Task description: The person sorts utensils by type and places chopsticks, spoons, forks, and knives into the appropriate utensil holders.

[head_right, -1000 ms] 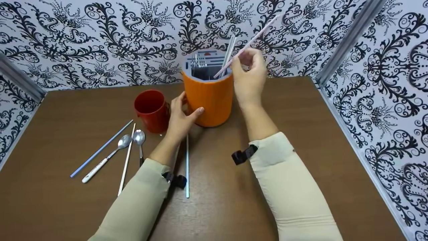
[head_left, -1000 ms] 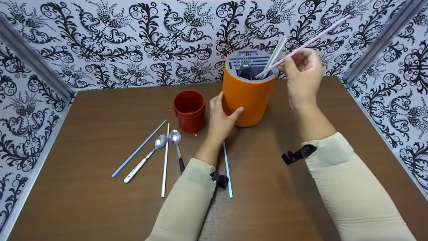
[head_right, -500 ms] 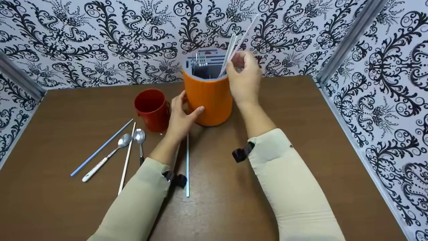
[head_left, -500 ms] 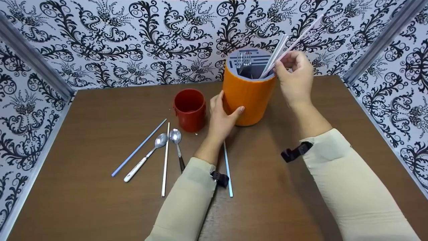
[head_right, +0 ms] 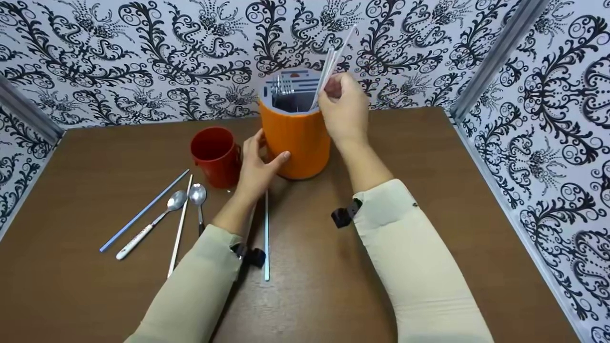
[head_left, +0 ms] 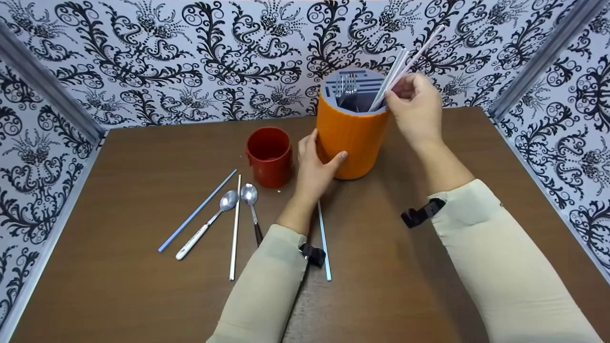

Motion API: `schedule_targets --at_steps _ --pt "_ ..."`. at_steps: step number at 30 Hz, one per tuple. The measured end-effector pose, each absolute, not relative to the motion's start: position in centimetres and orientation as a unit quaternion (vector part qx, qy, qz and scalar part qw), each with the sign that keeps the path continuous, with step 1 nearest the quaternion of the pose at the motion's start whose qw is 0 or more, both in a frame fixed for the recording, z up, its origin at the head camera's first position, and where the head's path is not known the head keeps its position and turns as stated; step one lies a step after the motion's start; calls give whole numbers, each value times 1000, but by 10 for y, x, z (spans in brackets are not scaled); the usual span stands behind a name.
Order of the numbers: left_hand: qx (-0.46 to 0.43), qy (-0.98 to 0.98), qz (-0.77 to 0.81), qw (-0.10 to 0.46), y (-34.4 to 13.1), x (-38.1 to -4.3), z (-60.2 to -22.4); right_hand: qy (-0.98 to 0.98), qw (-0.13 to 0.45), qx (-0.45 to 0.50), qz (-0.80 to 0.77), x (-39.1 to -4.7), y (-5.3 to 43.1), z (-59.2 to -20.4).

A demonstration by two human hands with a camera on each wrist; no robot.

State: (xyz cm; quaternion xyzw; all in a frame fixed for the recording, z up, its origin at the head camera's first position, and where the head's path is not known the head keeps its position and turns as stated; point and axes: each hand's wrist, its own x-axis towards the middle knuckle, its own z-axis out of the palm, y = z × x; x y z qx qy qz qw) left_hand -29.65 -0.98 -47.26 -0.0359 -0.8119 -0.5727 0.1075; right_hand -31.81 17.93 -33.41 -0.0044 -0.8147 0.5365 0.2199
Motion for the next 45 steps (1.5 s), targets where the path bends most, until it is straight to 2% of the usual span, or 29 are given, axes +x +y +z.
schedule_targets --at_steps 15,37,45 --pt "-28 -816 -568 101 -9 -296 -472 -816 204 -8 541 -317 180 -334" --pt "-29 -817 -565 111 -10 -297 -471 -721 287 16 630 -295 173 -357" --pt "-29 -812 -572 113 -9 -297 -472 -694 277 -11 665 -283 172 -366"
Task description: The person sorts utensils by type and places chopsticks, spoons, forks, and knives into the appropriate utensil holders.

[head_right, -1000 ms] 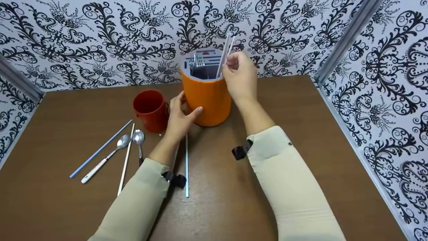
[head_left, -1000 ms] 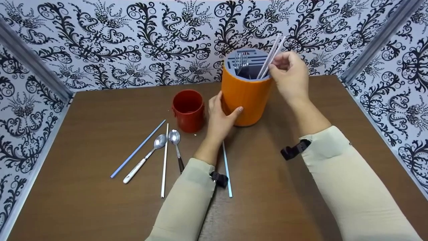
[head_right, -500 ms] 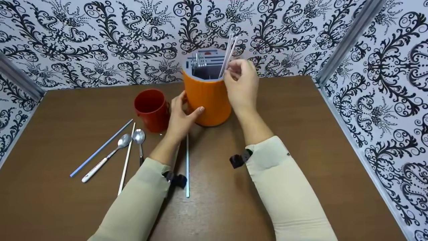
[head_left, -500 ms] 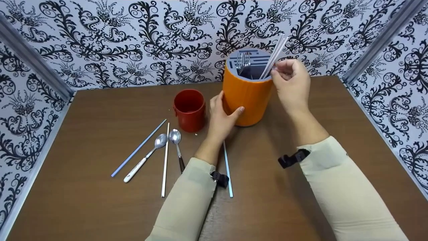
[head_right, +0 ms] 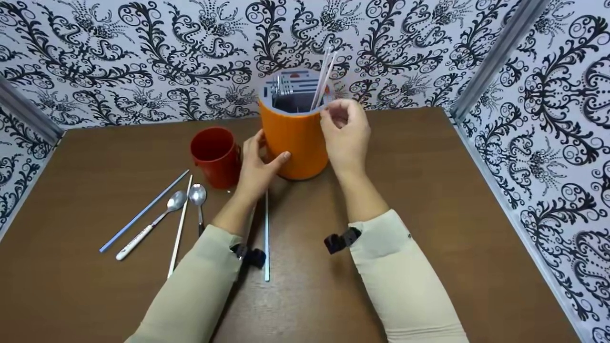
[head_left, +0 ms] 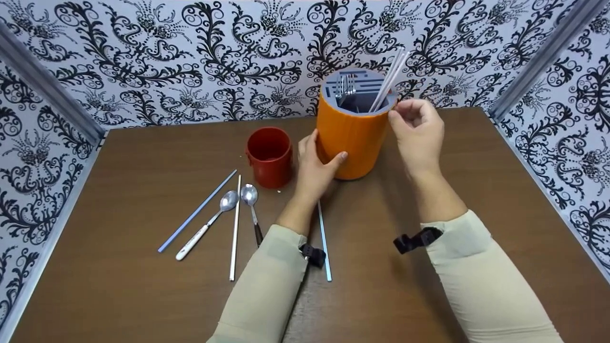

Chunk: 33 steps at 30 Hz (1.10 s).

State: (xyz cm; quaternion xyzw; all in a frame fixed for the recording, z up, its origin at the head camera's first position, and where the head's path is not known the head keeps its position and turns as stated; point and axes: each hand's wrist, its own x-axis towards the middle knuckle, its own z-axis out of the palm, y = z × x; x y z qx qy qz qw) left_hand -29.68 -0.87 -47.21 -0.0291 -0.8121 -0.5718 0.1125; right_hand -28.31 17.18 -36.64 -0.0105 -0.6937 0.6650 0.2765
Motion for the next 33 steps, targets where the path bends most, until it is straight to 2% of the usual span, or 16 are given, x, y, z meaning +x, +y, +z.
schedule_targets --at_steps 16,33 --pt "-33 -809 -577 105 -10 -296 -472 -667 237 -3 707 -255 156 -402" --pt "-32 -802 -587 108 -12 -296 -472 -712 141 -1 688 -234 147 -440"
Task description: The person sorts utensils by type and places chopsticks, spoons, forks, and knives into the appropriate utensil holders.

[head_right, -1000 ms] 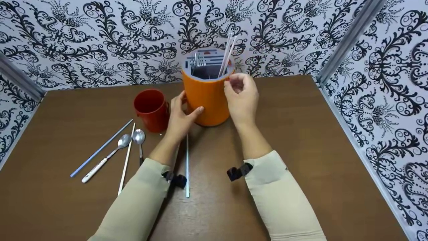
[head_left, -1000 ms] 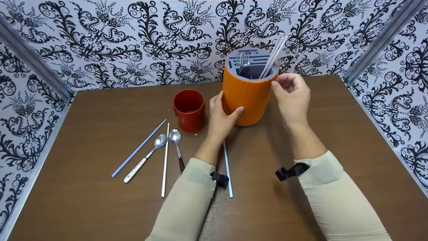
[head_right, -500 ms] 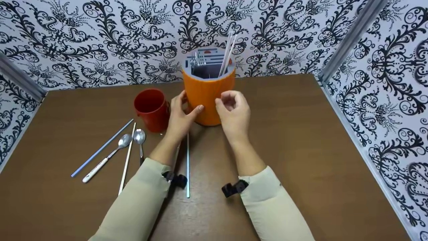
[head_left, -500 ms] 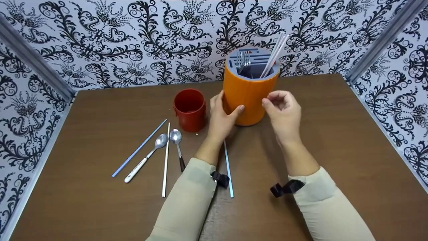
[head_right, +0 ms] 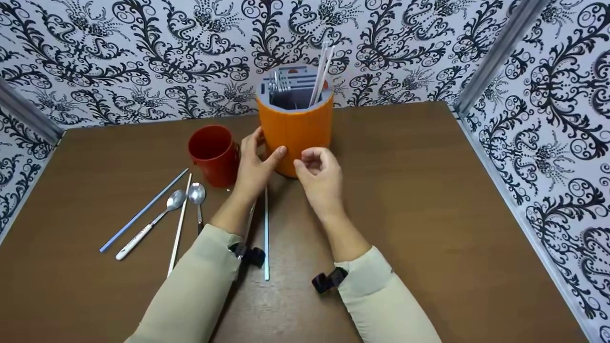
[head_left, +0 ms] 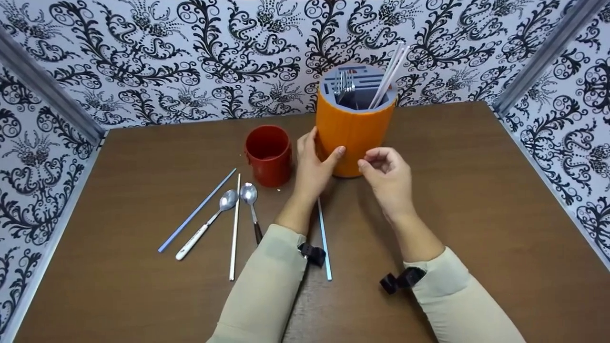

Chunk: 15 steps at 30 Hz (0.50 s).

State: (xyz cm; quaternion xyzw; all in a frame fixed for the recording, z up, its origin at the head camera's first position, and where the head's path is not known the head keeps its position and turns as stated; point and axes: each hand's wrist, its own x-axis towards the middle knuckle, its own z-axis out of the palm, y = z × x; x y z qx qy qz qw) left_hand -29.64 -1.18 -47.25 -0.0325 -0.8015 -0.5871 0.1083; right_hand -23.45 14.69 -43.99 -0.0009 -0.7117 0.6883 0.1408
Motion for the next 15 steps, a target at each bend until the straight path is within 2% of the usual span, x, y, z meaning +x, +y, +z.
schedule_targets --at_steps 15 --pt "-50 -763 -638 92 -17 -300 -471 -730 84 34 677 -229 144 -444"
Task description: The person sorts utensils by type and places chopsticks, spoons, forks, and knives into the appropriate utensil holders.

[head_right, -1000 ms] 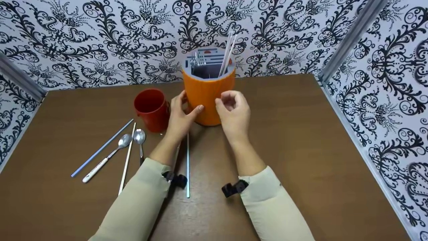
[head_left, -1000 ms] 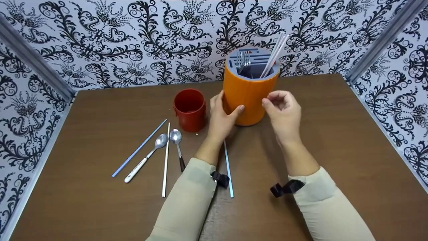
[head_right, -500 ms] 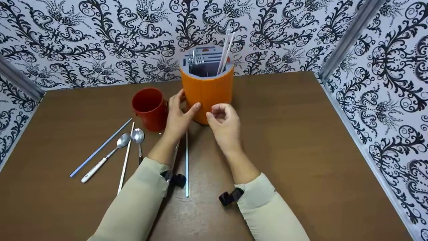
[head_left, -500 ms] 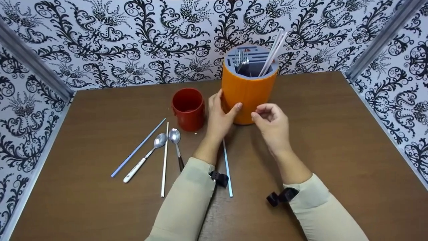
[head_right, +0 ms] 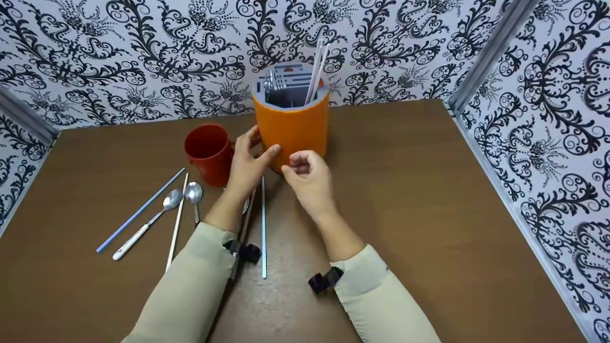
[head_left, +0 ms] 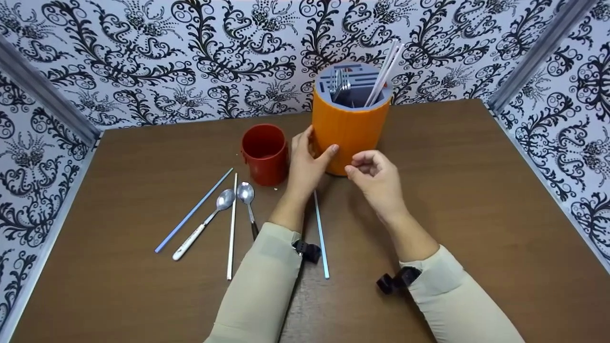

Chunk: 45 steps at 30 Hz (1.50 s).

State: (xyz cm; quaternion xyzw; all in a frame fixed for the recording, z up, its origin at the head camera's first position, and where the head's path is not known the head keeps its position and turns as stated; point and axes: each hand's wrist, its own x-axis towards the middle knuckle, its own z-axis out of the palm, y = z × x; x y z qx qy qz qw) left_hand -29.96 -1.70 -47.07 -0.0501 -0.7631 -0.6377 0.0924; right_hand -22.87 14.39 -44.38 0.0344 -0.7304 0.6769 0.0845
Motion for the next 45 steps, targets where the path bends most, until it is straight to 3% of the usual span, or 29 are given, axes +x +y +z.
schedule_targets --at_steps 35,45 --pt "-44 -746 -658 88 -18 -298 -469 -865 -81 82 488 -218 117 -470" --pt "-40 -748 -658 82 -18 -298 -467 -893 -95 111 426 -213 111 -475"
